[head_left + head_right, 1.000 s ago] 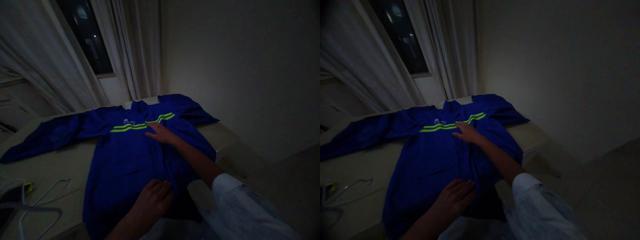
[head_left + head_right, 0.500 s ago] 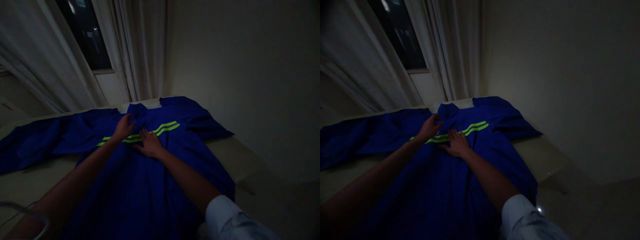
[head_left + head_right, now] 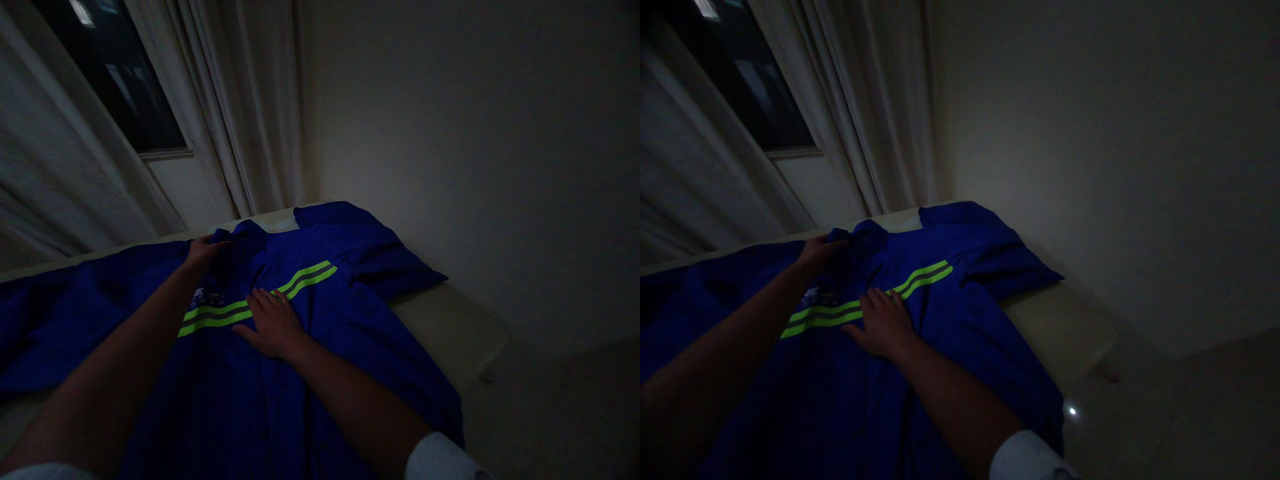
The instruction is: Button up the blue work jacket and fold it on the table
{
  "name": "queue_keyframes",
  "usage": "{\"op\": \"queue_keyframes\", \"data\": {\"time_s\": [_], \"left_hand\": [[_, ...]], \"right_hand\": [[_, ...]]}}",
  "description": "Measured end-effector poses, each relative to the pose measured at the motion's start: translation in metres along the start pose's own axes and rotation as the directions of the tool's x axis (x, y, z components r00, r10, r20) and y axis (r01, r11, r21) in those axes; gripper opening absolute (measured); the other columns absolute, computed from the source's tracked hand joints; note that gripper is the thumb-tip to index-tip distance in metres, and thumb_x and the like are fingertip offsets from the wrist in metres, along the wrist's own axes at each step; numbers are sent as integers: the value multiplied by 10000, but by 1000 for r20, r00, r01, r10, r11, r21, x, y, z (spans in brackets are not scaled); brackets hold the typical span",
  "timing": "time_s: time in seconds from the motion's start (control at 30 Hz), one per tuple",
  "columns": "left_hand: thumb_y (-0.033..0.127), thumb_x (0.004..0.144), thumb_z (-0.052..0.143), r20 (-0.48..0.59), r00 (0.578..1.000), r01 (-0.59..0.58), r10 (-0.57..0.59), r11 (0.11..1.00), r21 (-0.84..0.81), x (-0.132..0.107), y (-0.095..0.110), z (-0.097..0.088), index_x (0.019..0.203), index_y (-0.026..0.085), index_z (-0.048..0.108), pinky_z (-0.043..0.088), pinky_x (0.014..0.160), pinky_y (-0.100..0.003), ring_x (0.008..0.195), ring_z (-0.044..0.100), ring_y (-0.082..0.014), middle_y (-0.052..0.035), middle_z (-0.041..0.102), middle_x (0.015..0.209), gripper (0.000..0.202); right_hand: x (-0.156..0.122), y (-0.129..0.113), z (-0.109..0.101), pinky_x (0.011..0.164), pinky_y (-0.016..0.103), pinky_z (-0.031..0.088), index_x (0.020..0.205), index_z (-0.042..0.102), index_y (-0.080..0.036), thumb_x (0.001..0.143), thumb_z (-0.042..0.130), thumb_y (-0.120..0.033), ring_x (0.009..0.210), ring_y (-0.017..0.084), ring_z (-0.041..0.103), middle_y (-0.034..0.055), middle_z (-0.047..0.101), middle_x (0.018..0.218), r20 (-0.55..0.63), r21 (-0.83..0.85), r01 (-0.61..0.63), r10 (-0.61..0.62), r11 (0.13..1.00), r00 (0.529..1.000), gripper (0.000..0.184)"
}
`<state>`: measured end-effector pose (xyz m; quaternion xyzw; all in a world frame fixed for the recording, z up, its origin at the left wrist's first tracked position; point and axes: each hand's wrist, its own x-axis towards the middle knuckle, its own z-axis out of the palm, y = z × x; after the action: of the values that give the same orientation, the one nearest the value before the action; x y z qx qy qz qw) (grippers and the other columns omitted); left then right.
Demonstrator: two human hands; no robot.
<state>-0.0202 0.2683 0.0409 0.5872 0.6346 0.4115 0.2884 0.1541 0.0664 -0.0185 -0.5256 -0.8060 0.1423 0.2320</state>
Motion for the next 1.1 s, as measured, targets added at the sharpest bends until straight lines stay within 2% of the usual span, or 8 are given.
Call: {"op": "queue_keyframes", "data": {"time_s": [0.1,0.23,0.47,0.53,0.63,0.8,0.9,1.1], "left_hand": [[378,1001,485,317,945,-96,83,995,27,-14,8,-41,1147,-20,679,514,886,-335,952,674,-164,1,719,922,466],[449,747,818,725,688,-302,-37,894,332,-30,17,-76,893,134,767,551,882,-278,960,695,-201,-33,774,925,351],[530,1047,245,415,823,-529,388,789,312,-74,-4,9,1369,165,658,388,1198,-484,1375,566,-301,-146,653,1447,638],[511,1054,274,417,830,-542,370,707,453,-89,-23,33,1500,180,559,290,1243,-550,1494,445,-330,-146,497,1612,624],[523,1063,312,416,824,-564,384,625,541,-98,-43,46,1587,221,456,251,1253,-552,1549,362,-329,-121,382,1687,622],[490,1075,297,298,791,-603,534,604,521,-96,-45,38,1477,195,588,375,1188,-470,1407,541,-301,-132,590,1532,578],[473,1074,302,357,759,-649,544,588,484,-98,-43,40,1381,166,676,426,1156,-458,1344,607,-299,-149,678,1421,573],[426,1038,402,356,769,-634,530,561,533,-101,-46,50,1457,149,621,333,1234,-556,1455,510,-329,-167,559,1545,548]], "right_hand": [[1,0,-1,1271,533,231,1503,494,-129,1051,424,-633,1503,316,410,182,484,1603,-28,-24,10,-10,1000,1000,681],[1,-3,-2,1194,486,345,1378,577,-150,1041,506,-587,1367,301,524,168,608,1454,-112,-82,34,-43,996,993,556],[15,1,-13,948,374,477,936,655,-201,1035,541,-375,1002,244,620,81,688,998,-326,45,-124,132,991,936,230],[20,21,-34,976,369,464,952,637,-205,1030,513,-327,1026,238,606,84,669,1020,-531,180,-204,269,962,804,191],[16,71,-83,1081,461,407,1144,596,-178,995,525,-339,1214,308,533,162,621,1206,-751,373,-391,521,841,405,231],[-24,159,-147,1174,573,318,1398,459,-120,965,557,-464,1412,435,376,297,446,1444,-709,599,-599,700,531,-89,562],[-45,195,-152,1169,654,328,1496,356,-121,925,598,-550,1442,499,345,338,350,1504,-572,735,-558,793,384,-208,753],[-48,225,-141,1168,544,452,1563,205,-125,918,621,-531,1434,415,468,302,403,1496,-559,753,-508,814,419,-158,868]]}}
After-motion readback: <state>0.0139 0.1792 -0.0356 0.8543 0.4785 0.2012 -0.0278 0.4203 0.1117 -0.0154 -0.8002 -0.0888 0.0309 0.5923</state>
